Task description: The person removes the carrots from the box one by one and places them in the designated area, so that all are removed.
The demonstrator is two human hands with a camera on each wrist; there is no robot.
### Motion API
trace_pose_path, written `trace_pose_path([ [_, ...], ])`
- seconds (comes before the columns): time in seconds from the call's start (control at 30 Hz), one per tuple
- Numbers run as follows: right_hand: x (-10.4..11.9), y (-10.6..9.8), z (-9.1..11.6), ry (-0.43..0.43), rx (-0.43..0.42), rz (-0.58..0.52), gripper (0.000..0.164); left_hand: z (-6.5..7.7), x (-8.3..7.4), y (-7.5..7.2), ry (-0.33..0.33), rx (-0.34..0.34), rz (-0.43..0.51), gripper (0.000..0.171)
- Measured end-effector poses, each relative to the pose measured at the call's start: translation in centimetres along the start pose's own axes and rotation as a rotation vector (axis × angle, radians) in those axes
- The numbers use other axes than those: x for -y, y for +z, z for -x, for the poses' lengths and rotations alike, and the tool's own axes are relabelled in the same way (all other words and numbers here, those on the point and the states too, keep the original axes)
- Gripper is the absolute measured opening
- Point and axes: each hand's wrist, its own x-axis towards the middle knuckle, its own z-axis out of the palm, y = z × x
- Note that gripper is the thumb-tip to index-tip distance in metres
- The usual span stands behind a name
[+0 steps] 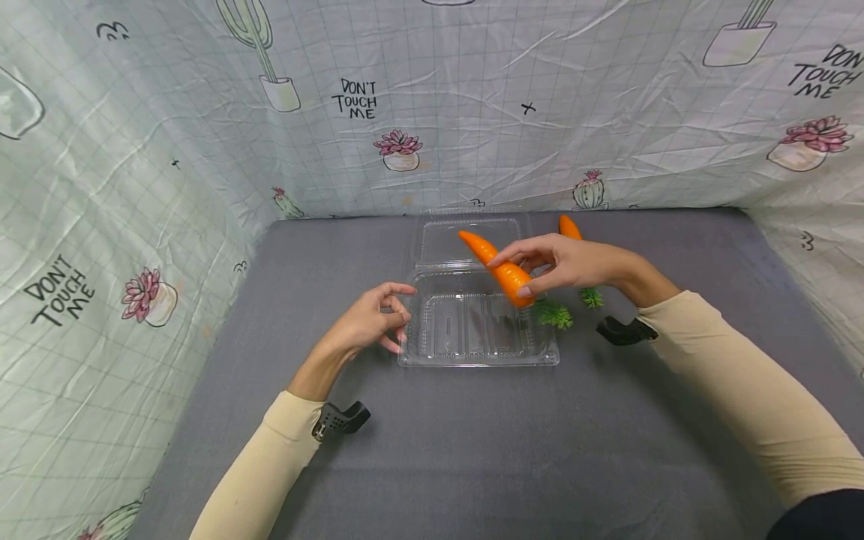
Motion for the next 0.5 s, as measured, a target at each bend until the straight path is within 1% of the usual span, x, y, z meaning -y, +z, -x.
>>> trace_pose_path([
  [0.27,-0.6,-0.5,1.0,-0.005,-0.038,0.003,0.052,0.0,0.0,-0.1,0.002,0.003,0.007,0.053],
  [0.5,-1.0,-1.0,2.2,0.011,-0.073,0.002,0.054,0.0,0.0,-0.1,0.003,0.002,0.006,0.052],
])
